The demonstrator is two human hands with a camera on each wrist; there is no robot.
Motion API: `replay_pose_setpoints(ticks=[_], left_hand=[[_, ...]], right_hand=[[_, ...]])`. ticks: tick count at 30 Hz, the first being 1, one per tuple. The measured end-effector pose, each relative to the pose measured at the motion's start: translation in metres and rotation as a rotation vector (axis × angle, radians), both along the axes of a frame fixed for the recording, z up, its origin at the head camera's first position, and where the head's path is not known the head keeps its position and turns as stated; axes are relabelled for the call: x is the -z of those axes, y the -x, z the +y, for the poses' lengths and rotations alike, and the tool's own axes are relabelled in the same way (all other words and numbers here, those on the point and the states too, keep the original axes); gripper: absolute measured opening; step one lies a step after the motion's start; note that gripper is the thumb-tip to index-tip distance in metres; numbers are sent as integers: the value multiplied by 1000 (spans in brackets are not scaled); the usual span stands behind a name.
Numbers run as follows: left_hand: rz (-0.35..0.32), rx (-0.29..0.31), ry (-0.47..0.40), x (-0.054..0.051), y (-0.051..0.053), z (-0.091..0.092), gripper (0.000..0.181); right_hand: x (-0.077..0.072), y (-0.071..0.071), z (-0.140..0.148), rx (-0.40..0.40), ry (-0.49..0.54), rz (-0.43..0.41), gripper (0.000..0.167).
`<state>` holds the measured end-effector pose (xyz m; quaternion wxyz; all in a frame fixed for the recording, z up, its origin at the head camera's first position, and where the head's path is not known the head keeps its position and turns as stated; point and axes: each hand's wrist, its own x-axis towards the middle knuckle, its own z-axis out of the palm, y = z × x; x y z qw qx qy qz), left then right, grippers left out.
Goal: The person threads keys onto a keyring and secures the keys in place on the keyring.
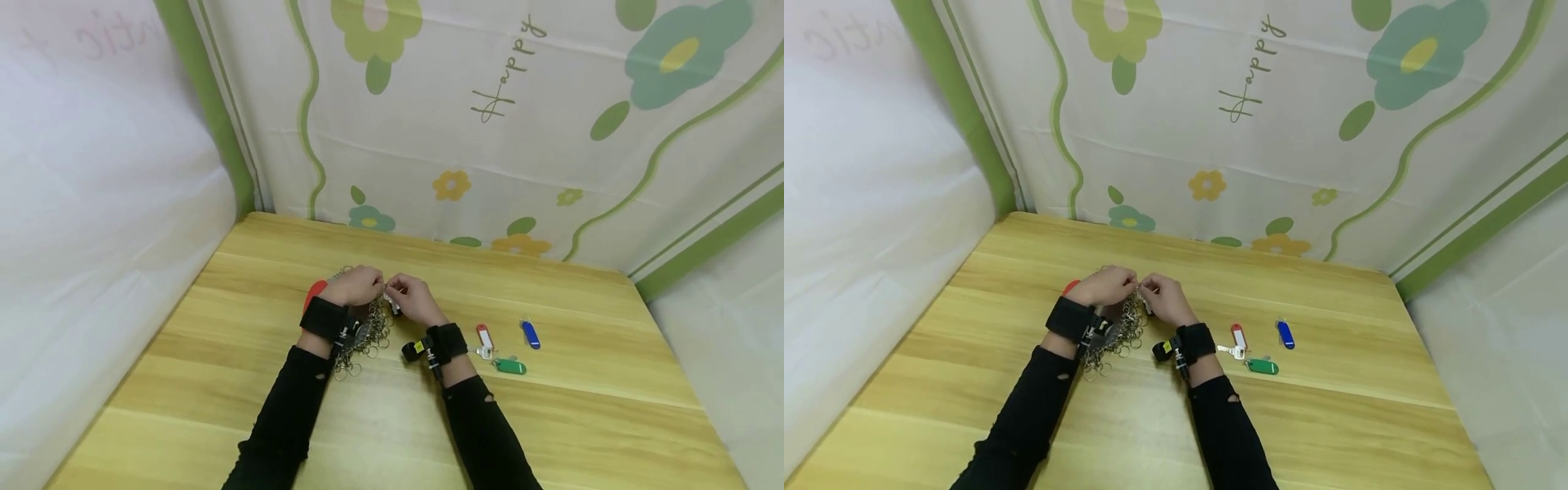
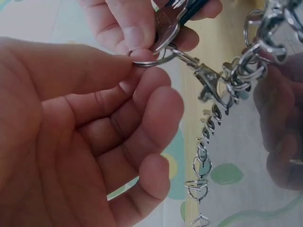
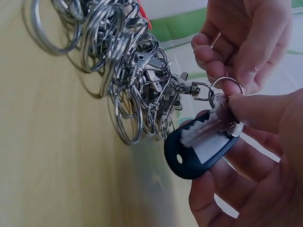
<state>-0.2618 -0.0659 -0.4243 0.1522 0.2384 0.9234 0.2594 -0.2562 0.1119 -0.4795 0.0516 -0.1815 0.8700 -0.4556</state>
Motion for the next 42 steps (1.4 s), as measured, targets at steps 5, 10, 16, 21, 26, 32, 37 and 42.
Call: replay_pose_setpoints(ticks=[5, 10, 16, 21, 26, 32, 37, 42], left_hand=[[-7, 19, -7, 2, 1, -1, 25], [-2, 28, 5, 4, 3, -1, 26], [3, 25, 0, 6, 4, -1, 26], [-11, 18, -12, 5, 4, -2, 24], [-17, 9, -39, 5, 3, -1, 23], [20, -26, -30, 6, 4, 2, 28], [43, -43, -2, 7, 4, 3, 28], [50, -21, 6, 8, 4, 5, 27]], right_hand=[[0, 0, 1, 6, 8, -6, 11], [2, 1, 1, -7, 11, -5, 11], [1, 2, 0, -10, 3, 0, 11], [0, 2, 1, -25, 9, 7, 11], [0, 3, 2, -30, 3, 25, 13], [-3, 2, 2, 13, 42, 32, 15], [-4, 2, 2, 48, 63, 3, 12], [-3, 1, 1, 53, 50, -15, 12]])
